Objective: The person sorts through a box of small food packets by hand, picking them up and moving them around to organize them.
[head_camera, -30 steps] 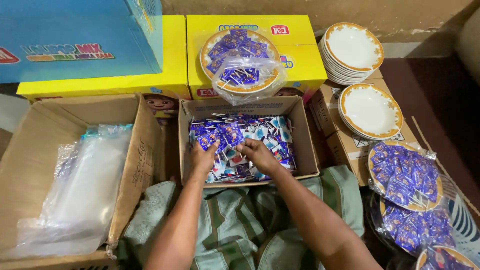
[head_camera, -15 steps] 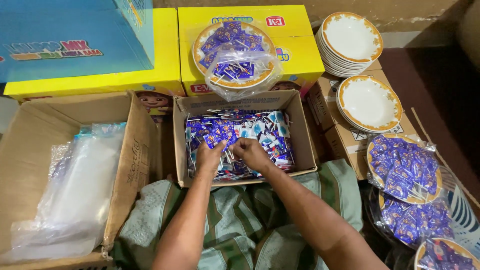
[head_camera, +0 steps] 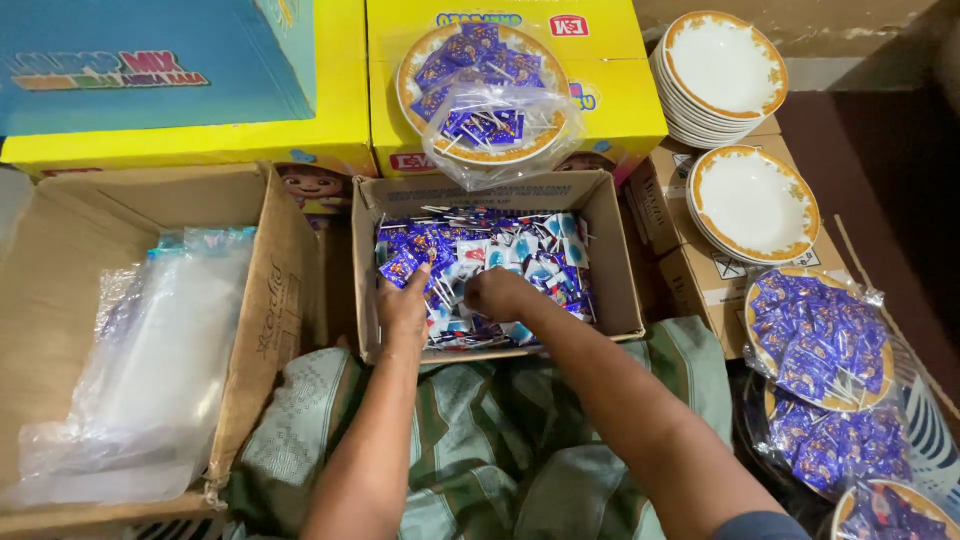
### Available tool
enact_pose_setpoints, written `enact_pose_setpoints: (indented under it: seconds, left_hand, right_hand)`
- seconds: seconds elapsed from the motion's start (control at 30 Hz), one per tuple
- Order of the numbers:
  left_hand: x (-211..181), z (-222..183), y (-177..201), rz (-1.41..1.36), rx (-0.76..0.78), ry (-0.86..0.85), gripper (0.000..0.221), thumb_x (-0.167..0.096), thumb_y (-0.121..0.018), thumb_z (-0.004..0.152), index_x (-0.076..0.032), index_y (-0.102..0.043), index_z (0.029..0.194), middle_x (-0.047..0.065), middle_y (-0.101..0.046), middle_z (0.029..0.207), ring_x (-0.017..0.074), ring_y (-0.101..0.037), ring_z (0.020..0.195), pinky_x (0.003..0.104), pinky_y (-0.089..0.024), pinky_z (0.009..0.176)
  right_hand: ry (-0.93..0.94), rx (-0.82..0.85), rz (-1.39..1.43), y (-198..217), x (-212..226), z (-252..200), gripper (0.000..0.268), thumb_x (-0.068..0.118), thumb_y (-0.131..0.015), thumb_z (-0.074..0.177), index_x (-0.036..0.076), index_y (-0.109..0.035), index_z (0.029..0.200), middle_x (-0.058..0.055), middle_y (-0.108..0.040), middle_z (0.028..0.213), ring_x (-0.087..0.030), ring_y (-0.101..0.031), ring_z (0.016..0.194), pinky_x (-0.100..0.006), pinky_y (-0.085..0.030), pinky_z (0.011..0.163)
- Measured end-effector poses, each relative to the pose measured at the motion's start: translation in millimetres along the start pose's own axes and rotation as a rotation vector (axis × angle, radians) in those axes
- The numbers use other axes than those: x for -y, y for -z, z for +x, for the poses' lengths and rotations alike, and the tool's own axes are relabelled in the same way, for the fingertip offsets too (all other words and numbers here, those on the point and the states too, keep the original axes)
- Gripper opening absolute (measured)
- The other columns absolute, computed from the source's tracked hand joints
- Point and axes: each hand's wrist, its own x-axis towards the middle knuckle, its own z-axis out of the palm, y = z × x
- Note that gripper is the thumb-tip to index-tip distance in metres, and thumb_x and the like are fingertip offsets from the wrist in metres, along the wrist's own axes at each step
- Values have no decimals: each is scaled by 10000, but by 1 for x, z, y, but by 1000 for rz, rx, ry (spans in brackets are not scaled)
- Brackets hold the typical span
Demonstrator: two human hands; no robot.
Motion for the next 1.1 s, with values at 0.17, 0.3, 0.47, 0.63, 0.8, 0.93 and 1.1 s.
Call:
enact_pose_setpoints:
  seconds: [0.17,0.3,0.47,0.63,0.8,0.93,1.1]
  left_hand:
    - [-4,-7,1,-49,33,50,334,-121,-888,736,-66,-720,1019,130,-699,861,218,-695,722,357,-614,604]
    - [-8,-11,-6,-41,32,67,350,-122,-888,743,-48,-709,1035,149,-684,883,230,-683,741,371,-622,605]
    - [-4,-10,2,-48,22,94,360,-125,-896,741,-49,-712,1040,159,-688,893,252,-701,750,387,-640,615]
    - [-3,-11,9,-2,-10,96,363,-165,-893,742,-68,-713,1041,150,-699,881,253,-713,733,392,-636,588]
    - [-3,-11,-3,162,96,53,283,-178,-859,744,-116,-746,996,101,-724,836,229,-730,735,397,-619,549]
    - [7,-8,-3,3,137,100,374,-91,-853,760,-30,-705,1098,176,-709,934,284,-725,804,443,-654,636]
    - [2,-6,7,31,215,19,382,-89,-898,721,-88,-743,1071,94,-723,900,187,-679,801,402,-597,689]
  right_hand:
    - [146,48,-345,-7,14,3,284,199,-546,904,68,-785,985,-175,-754,927,-358,-758,889,-454,-628,753]
    - [217,-139,-517,-15,10,-10,288,146,-527,867,40,-781,951,-151,-765,849,-333,-767,840,-446,-642,743]
    - [18,-211,-53,25,28,-39,246,208,-591,880,78,-792,937,-183,-750,837,-388,-751,843,-487,-615,741]
    - [-133,-521,773,30,4,-31,148,299,-691,916,168,-760,917,-55,-742,805,-238,-694,857,-392,-532,816]
    - [67,-478,1298,13,6,-26,129,84,-777,893,45,-655,914,-34,-599,638,-91,-546,567,-194,-434,474]
    - [12,-556,1015,18,23,-29,121,155,-788,900,79,-696,920,-23,-644,655,-96,-581,606,-237,-442,521]
    - [-61,-579,876,18,38,-34,143,202,-845,841,125,-733,887,-2,-654,673,-119,-614,651,-266,-502,625]
